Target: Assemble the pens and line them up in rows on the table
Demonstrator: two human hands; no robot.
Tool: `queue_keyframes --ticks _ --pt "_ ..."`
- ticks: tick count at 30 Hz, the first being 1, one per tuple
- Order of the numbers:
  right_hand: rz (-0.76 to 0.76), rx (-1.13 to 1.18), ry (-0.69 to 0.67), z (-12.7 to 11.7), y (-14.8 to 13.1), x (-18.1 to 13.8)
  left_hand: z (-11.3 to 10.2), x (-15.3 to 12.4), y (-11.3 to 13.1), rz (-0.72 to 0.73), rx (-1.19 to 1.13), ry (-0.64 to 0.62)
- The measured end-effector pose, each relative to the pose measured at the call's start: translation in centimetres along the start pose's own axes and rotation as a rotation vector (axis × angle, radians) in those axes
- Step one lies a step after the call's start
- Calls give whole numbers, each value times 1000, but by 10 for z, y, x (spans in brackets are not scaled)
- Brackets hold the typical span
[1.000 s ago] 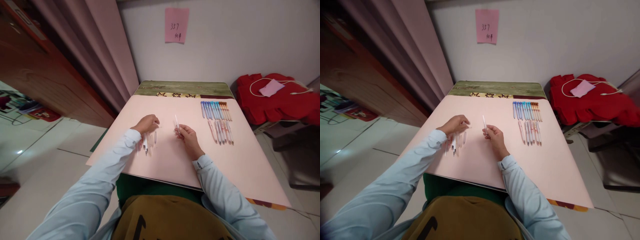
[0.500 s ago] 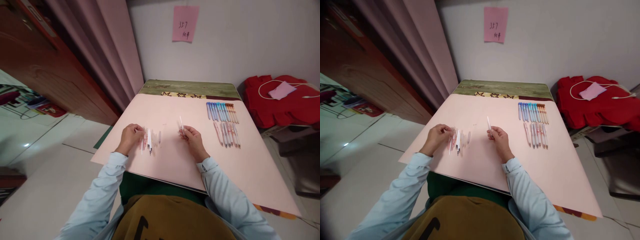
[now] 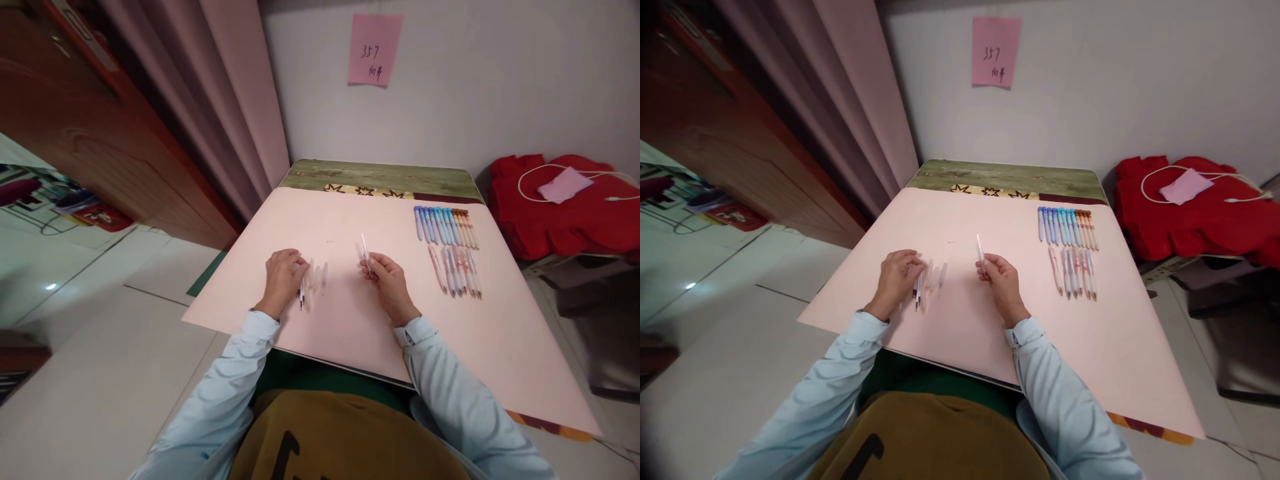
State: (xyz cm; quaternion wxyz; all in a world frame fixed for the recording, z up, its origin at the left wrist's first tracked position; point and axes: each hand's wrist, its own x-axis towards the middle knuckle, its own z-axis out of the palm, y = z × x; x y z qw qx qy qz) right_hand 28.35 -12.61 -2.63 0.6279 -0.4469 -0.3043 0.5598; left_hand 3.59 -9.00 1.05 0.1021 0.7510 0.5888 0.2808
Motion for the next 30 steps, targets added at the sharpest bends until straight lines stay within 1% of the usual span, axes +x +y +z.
queue_keyframes --ticks 2,4,6,8,11,15,17,19,21,25,30 --pt "1 9 -4 0 1 0 -15 1 -11 -64 -8 85" --pt "1 5 -11 -1 1 0 -31 -1 -22 -173 -9 120" --pt "0 -5 -14 -1 2 0 -43 -7 -29 -268 -42 89" --pt "0 -9 -12 -1 3 0 -47 -14 -30 -316 -79 24" --pt "2 4 -11 -1 3 0 -43 -23 -19 -344 -21 -90" --pt "-10 20 -15 -1 4 0 -33 -26 1 -396 210 -234" --pt "-7 15 -15 -2 4 0 -31 -24 6 -425 275 -286" --pt "-1 10 -12 -1 4 0 -30 -22 7 -449 290 -329" --pt "1 8 -12 -1 4 0 -29 -21 6 -457 310 -354" --pt "7 -6 -9 -1 3 0 -27 -23 6 -404 381 -362" --pt "10 -25 -13 -2 3 0 -29 -25 11 -395 322 -327"
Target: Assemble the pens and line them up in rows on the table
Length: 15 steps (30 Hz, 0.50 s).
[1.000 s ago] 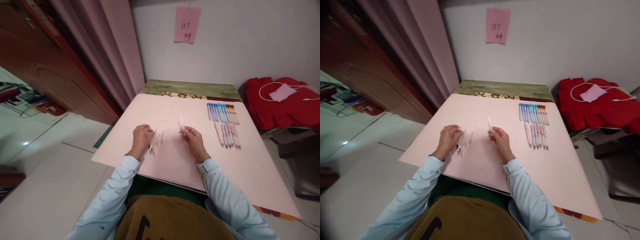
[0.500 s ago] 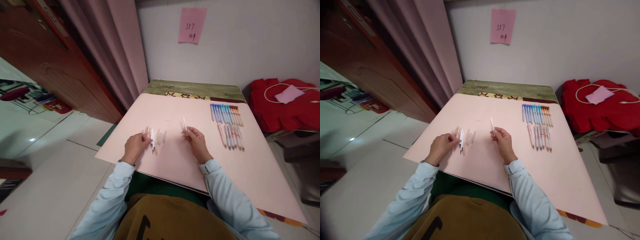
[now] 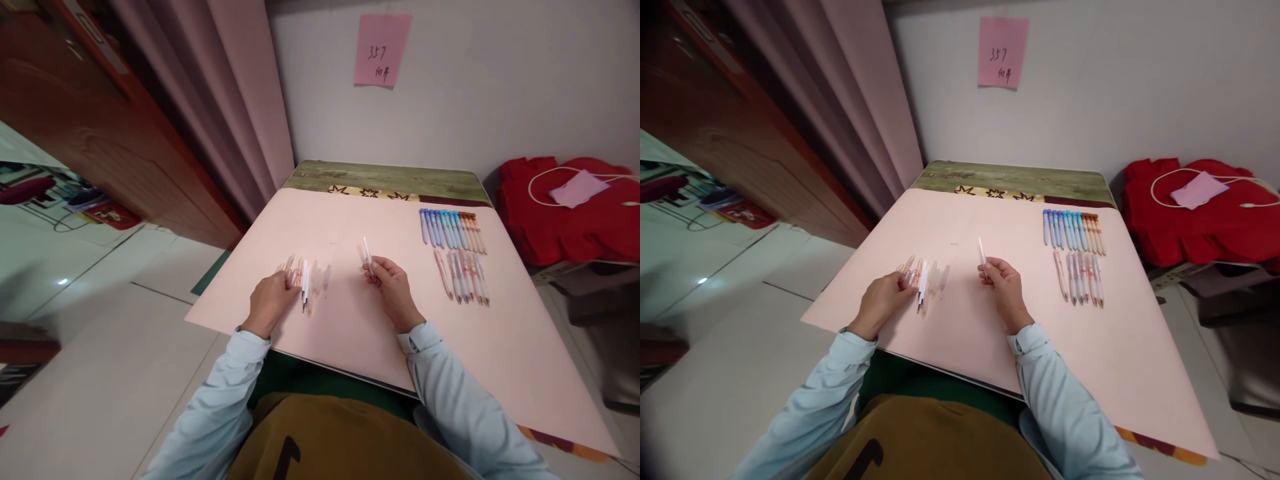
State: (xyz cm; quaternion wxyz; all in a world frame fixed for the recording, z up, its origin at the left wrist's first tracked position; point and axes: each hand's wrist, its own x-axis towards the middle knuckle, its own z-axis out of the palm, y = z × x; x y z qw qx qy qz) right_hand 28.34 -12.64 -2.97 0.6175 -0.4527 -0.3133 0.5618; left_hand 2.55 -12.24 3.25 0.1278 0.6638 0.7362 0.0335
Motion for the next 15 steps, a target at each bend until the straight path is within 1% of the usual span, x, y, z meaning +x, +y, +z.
queue_keyframes --ticks 4,6,11,15 --pt "8 -1 6 0 -1 0 -9 -3 -1 -25 -72 61" --pt "6 2 18 1 -1 0 -10 -4 -2 -30 -61 63" --pt "-10 -1 36 2 -1 0 -6 -5 1 -8 75 -35" --pt "-10 -8 33 3 0 0 -2 -4 5 1 96 -86"
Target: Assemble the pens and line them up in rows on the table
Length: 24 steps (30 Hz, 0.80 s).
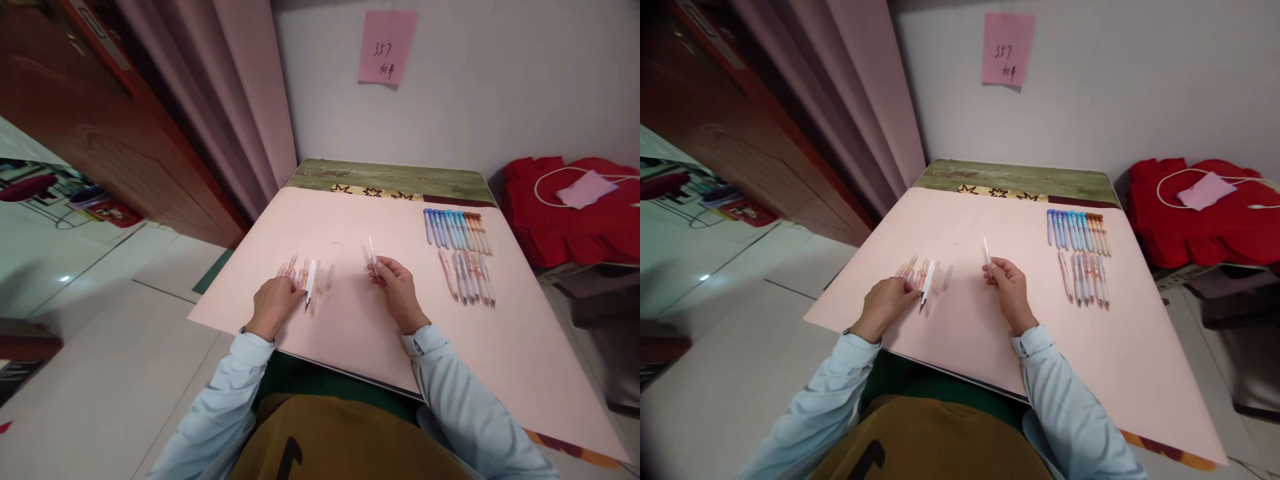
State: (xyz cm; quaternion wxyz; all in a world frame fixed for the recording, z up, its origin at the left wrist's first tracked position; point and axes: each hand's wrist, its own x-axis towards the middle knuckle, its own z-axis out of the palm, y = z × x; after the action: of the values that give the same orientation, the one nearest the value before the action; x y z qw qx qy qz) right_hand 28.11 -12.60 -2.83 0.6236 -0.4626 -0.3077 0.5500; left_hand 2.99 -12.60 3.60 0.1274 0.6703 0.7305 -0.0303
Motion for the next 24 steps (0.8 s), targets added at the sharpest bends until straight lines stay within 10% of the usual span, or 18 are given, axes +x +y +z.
queue_keyframes --ticks 11,18,24 --pt "-8 -22 0 4 0 0 -7 -4 39 128 -311 222" --pt "-110 47 137 -4 -14 14 -7 34 144 196 -1877 -669" --pt "-246 58 369 -30 -28 32 37 50 199 231 -2020 -295"
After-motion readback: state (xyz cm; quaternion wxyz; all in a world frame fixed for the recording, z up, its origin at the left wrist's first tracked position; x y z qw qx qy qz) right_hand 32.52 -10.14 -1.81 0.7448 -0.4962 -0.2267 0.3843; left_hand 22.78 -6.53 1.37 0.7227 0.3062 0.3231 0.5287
